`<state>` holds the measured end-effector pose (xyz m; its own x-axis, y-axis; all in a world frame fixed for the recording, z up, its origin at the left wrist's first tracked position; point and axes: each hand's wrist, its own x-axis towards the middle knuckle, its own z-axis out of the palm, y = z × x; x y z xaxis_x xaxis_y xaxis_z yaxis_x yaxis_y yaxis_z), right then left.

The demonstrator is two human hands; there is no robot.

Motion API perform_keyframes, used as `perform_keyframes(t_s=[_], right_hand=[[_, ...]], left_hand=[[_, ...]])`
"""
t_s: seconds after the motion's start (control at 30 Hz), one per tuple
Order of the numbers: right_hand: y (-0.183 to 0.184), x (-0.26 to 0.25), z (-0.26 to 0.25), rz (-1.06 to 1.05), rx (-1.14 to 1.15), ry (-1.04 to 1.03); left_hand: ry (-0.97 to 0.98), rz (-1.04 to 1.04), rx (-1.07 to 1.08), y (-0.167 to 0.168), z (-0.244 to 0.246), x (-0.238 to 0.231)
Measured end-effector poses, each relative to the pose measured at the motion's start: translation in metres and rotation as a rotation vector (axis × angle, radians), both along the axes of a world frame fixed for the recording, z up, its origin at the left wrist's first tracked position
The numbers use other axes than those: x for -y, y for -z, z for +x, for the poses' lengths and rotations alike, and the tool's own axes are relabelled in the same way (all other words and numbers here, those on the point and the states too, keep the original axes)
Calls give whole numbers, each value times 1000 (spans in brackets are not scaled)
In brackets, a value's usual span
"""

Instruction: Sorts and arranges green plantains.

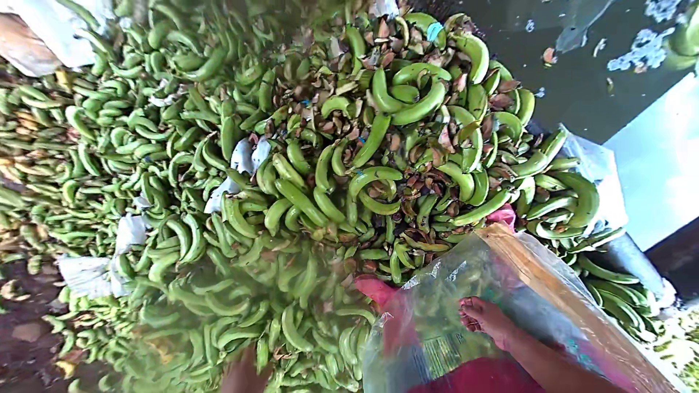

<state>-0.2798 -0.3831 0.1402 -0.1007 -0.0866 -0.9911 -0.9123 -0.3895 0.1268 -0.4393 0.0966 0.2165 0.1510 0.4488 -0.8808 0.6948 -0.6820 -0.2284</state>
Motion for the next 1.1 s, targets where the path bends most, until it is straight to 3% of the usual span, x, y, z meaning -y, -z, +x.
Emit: perform_keyframes(t_s=[0.1,0.2,0.33,0.43,0.5,0.63,0.77,0.87,1.0,1.07,1.1], right_hand=[[0,10,4,53,-1,8],[-1,15,11,116,19,76],[-13,17,35,209,45,252],[-22,27,53,244,76,390],[-25,33,61,237,88,488],[-28,42,67,220,75,634],[-28,42,68,243,61,661],[-30,43,71,243,64,671],[-31,42,69,253,50,700],[-29,43,68,250,33,707],[-29,42,67,246,25,711]], left_hand=[[262,-204,296,68,200,77],[512,-387,489,107,331,166],[816,-560,545,131,451,282],[974,-519,456,151,507,346],[971,-432,359,170,529,366],[873,-389,264,190,535,362],[887,-378,251,175,498,330],[866,-338,60,166,420,296],[676,-235,-483,149,282,238],[584,-238,-610,136,267,229],[539,-238,-550,129,279,230]])
